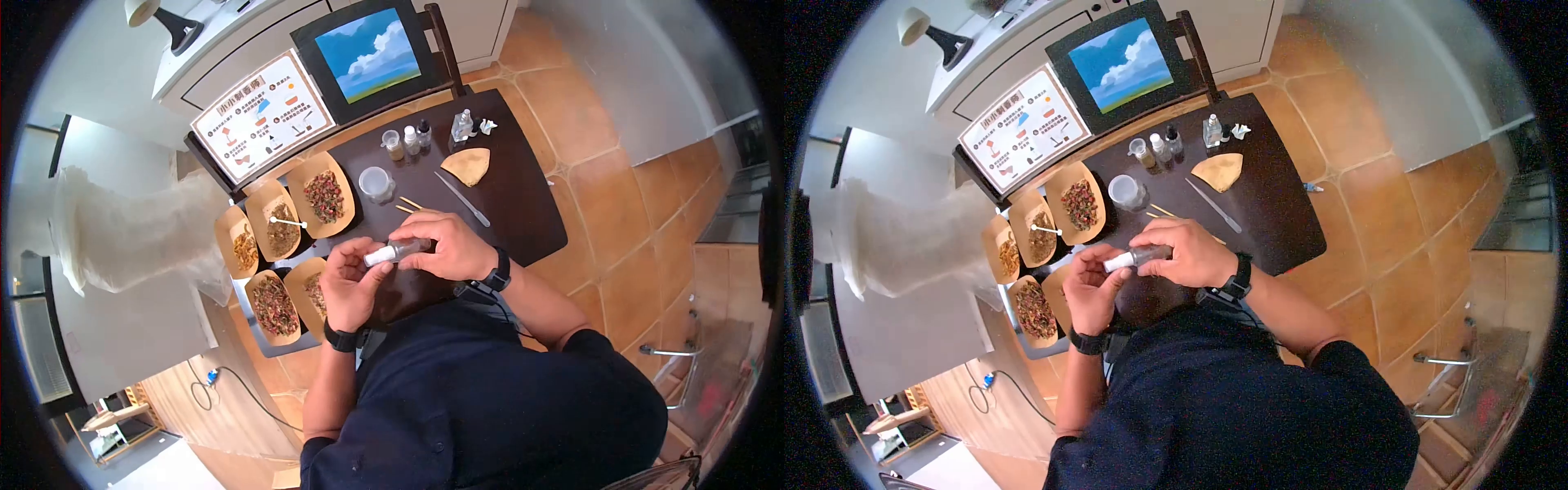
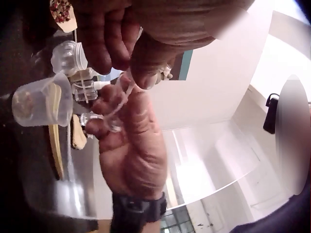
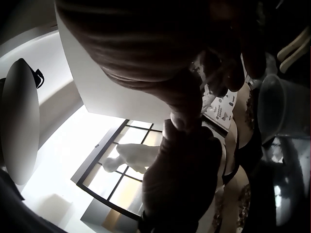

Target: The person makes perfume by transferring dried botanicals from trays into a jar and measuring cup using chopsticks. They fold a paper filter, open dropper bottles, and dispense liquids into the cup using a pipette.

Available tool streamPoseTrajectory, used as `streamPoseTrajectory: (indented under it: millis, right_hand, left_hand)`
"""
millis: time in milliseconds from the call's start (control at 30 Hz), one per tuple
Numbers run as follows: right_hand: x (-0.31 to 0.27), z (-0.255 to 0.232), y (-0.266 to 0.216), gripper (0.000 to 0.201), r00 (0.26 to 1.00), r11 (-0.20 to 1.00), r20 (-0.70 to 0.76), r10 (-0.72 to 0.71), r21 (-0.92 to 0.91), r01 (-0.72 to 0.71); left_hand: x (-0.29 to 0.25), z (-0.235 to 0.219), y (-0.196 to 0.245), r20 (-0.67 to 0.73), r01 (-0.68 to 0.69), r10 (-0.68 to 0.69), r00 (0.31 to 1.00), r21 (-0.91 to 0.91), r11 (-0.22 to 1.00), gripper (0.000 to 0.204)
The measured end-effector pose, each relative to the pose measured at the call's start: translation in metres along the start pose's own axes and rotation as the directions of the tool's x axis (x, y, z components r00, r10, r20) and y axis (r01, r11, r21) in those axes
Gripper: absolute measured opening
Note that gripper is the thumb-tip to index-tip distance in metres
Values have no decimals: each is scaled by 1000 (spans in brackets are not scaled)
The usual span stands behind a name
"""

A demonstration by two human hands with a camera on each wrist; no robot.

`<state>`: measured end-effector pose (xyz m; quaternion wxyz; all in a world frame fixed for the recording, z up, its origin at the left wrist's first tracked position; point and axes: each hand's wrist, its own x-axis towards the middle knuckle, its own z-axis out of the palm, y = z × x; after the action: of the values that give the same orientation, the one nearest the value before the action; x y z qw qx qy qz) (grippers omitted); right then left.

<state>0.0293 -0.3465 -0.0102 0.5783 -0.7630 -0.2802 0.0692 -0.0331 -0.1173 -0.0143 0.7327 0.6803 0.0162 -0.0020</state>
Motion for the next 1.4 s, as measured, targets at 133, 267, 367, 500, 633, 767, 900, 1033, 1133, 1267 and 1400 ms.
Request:
streamPoseTrajectory:
  millis: [133, 267, 367, 500, 633, 767, 900, 1033, 1133, 1267, 1400]
  right_hand:
    - [2, -6, 3, 42, 993, 976, -56, -100, -202, 87]
    - [10, -33, 0, 38, 960, 942, -254, -114, -334, 23]
    - [19, -65, 18, 47, 909, 921, -408, -83, -379, -86]
    - [35, -95, 27, 75, 852, 965, -518, -75, -255, -70]
    - [54, -109, 30, 72, 829, 925, -526, -189, -380, -31]
    - [67, -113, 49, 63, 861, 928, -492, -129, -365, -70]
    - [80, -113, 51, 53, 887, 868, -451, -95, -473, -148]
    - [87, -123, 67, 32, 920, 728, -278, -277, -685, 12]
    - [89, -125, 78, 25, 920, 743, -294, -259, -669, -4]
    - [90, -130, 85, 28, 926, 713, -264, -269, -702, 7]
    - [107, -141, 70, 28, 943, 811, -295, -153, -583, -51]
  left_hand:
    - [2, 1, 7, 41, 23, -16, 999, -154, 988, 42]
    - [5, -6, -5, -148, 121, -126, 981, -46, 992, 21]
    - [5, -14, -14, -268, 174, -177, 947, -34, 984, 15]
    - [1, -21, -17, -247, 148, -141, 959, 8, 989, 16]
    - [1, -21, -19, -189, 183, -167, 968, 70, 981, 17]
    - [2, -24, -25, -192, 196, -178, 965, 74, 978, 18]
    - [1, -25, -20, -204, 183, -161, 966, 94, 979, 18]
    - [0, -27, -20, -205, 192, -168, 964, 105, 976, 17]
    - [1, -27, -20, -202, 194, -169, 965, 112, 975, 17]
    - [1, -27, -20, -201, 184, -160, 967, 108, 977, 16]
    - [6, -29, -9, -250, 184, -145, 957, 139, 973, 16]
